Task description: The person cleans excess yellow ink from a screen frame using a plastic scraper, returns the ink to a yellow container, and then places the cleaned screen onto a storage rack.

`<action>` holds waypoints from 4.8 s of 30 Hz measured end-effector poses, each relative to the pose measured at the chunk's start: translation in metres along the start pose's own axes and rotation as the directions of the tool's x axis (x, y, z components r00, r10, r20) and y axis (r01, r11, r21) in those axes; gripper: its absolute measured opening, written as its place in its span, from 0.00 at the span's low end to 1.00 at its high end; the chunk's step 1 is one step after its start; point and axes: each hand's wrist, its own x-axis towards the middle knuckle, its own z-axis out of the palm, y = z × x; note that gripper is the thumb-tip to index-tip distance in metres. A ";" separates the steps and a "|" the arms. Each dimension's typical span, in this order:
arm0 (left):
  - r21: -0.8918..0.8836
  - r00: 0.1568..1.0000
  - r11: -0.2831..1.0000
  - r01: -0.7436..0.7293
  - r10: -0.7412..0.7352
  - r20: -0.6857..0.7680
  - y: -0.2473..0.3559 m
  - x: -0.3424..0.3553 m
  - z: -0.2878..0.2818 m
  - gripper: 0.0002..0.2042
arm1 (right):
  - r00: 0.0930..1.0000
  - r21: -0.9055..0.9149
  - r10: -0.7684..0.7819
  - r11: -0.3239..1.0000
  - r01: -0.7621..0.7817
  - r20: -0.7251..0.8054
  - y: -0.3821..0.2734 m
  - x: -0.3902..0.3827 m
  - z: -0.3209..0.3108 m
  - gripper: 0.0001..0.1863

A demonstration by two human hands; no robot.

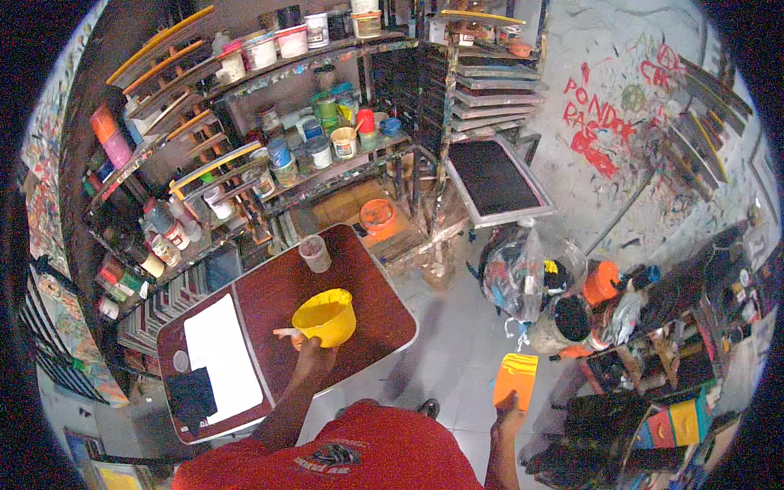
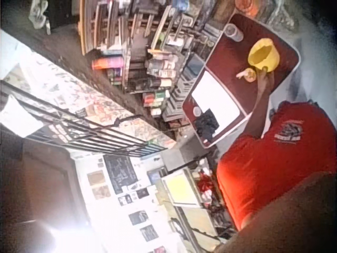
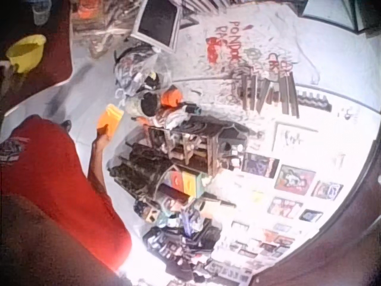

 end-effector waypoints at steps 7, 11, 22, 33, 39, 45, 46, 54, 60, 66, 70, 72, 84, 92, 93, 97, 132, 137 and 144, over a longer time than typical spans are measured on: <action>0.081 0.998 0.995 -0.056 0.053 0.038 -0.054 0.069 0.040 0.31 | 0.992 -0.011 -0.023 1.000 0.024 0.127 -0.033 0.076 0.052 0.14; 0.238 0.995 0.966 -0.102 0.094 0.045 -0.068 0.117 0.038 0.30 | 0.991 0.006 -0.055 0.998 0.055 0.123 -0.030 0.136 0.067 0.13; 0.439 0.885 0.793 -0.421 0.465 0.008 -0.084 0.283 0.072 0.29 | 0.995 -0.055 -0.014 0.998 0.008 -0.102 0.004 0.305 -0.069 0.13; 0.619 0.622 0.566 -0.545 0.767 -0.154 -0.052 0.454 0.148 0.27 | 0.991 -0.229 0.121 0.968 -0.105 0.059 -0.032 0.483 0.107 0.14; 0.544 0.678 0.689 -0.480 0.684 -0.269 -0.078 0.483 0.114 0.24 | 0.946 -0.303 0.219 0.942 -0.142 0.238 -0.028 0.530 0.224 0.14; 0.703 0.600 0.545 -0.457 0.772 -0.209 -0.046 0.556 0.073 0.28 | 0.907 -0.398 0.313 0.899 -0.186 0.283 -0.005 0.542 0.290 0.14; 0.737 0.573 0.492 -0.463 0.801 -0.174 -0.036 0.577 0.063 0.29 | 0.906 -0.414 0.322 0.890 -0.190 0.276 0.000 0.545 0.299 0.14; 0.904 0.400 0.205 -0.376 0.916 -0.041 0.077 0.784 -0.096 0.36 | 0.930 -0.560 0.340 0.802 -0.210 0.138 0.041 0.557 0.380 0.14; 0.932 0.434 0.325 -0.159 0.871 -0.230 0.110 0.902 -0.168 0.41 | 0.953 -0.630 0.303 0.735 -0.251 -0.027 0.064 0.548 0.426 0.14; 0.946 0.446 0.284 -0.153 0.875 -0.190 0.143 0.987 -0.258 0.39 | 0.948 -0.668 0.303 0.686 -0.289 -0.099 0.092 0.549 0.471 0.15; 0.966 0.426 0.254 -0.046 0.880 -0.211 0.129 1.015 -0.228 0.38 | 0.946 -0.676 0.278 0.667 -0.313 -0.163 0.096 0.541 0.481 0.15; 0.982 0.461 0.185 0.020 0.870 -0.174 0.133 1.019 -0.192 0.39 | 0.946 -0.669 0.277 0.672 -0.317 -0.170 0.099 0.539 0.483 0.15; 0.914 0.713 -0.115 0.390 0.666 -0.220 0.144 1.070 -0.342 0.52 | 0.940 -0.698 0.298 0.638 -0.326 -0.166 0.111 0.550 0.502 0.15; 0.981 0.747 0.074 0.179 0.639 -0.184 0.129 1.041 -0.287 0.52 | 0.940 -0.684 0.279 0.649 -0.334 -0.195 0.107 0.543 0.486 0.16; 0.985 0.751 0.089 0.151 0.637 -0.173 0.131 1.034 -0.283 0.52 | 0.941 -0.685 0.277 0.648 -0.331 -0.193 0.105 0.543 0.486 0.16; 0.983 0.727 0.185 -0.007 0.676 -0.122 0.140 1.023 -0.305 0.54 | 0.943 -0.682 0.275 0.655 -0.326 -0.188 0.099 0.544 0.471 0.16; 0.697 0.876 0.562 0.445 -0.112 -0.470 -0.420 0.269 -0.062 0.11 | 0.952 -0.170 0.267 0.942 -0.291 -0.153 -0.037 0.590 0.011 0.15; 0.942 0.872 -0.201 0.270 -0.364 -0.327 -0.410 0.205 -0.128 0.18 | 0.944 -0.054 0.321 0.947 -0.318 0.078 -0.040 0.560 0.041 0.14; 0.900 0.892 -0.164 0.403 -0.149 -0.426 -0.374 0.196 -0.061 0.21 | 0.915 0.021 0.288 0.952 -0.306 0.283 -0.055 0.495 0.082 0.19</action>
